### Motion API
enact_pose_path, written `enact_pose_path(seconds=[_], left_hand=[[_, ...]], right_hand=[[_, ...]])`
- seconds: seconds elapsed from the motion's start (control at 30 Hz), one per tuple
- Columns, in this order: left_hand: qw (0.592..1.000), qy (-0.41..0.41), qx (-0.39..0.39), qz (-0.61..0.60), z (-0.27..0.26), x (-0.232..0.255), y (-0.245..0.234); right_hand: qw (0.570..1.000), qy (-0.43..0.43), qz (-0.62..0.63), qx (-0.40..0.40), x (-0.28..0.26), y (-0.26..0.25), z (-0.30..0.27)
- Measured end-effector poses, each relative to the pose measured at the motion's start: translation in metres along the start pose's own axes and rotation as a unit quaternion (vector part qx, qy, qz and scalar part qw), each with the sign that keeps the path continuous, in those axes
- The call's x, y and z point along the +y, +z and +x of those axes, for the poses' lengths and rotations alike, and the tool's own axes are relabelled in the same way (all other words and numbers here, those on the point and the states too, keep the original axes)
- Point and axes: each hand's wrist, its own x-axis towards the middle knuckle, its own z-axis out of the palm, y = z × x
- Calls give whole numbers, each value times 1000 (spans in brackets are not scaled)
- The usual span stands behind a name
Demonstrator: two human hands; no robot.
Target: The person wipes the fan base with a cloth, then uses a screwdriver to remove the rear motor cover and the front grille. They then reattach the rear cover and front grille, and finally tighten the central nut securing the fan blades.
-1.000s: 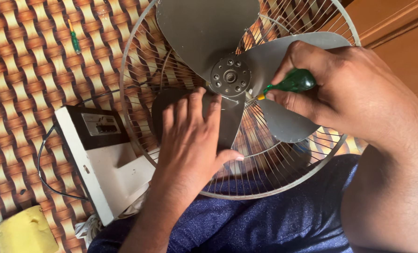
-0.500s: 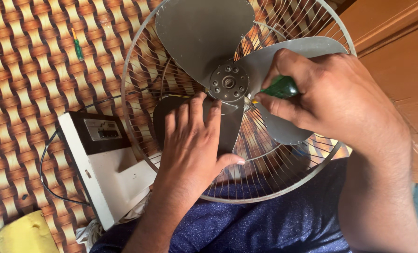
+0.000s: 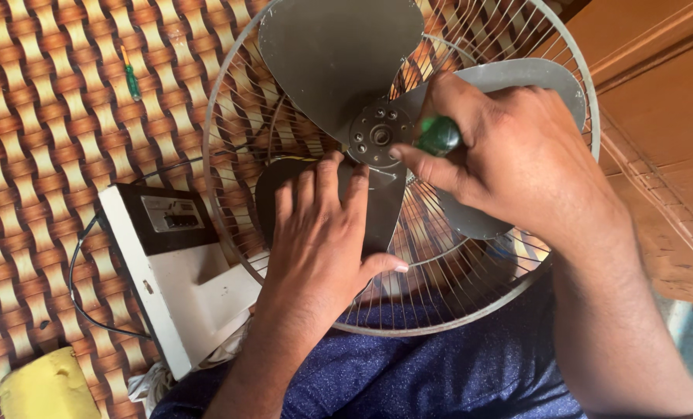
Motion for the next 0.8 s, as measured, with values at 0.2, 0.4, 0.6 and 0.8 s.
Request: enact_pose_path(seconds=[0.2, 0.4, 0.6, 0.8], left_hand=[[1000, 3, 2, 2, 0, -2, 1], [1000, 4, 8, 5, 0, -4, 3], [997, 34, 65, -10, 2, -8, 7], [955, 107, 214, -174, -1, -3, 14]], right_hand=[[998, -24, 62, -11, 3, 10, 2], [988, -15, 152, -22, 11, 2, 5], [993, -7, 110, -39, 0, 2, 7], [985, 2, 162, -60, -3, -1, 8]])
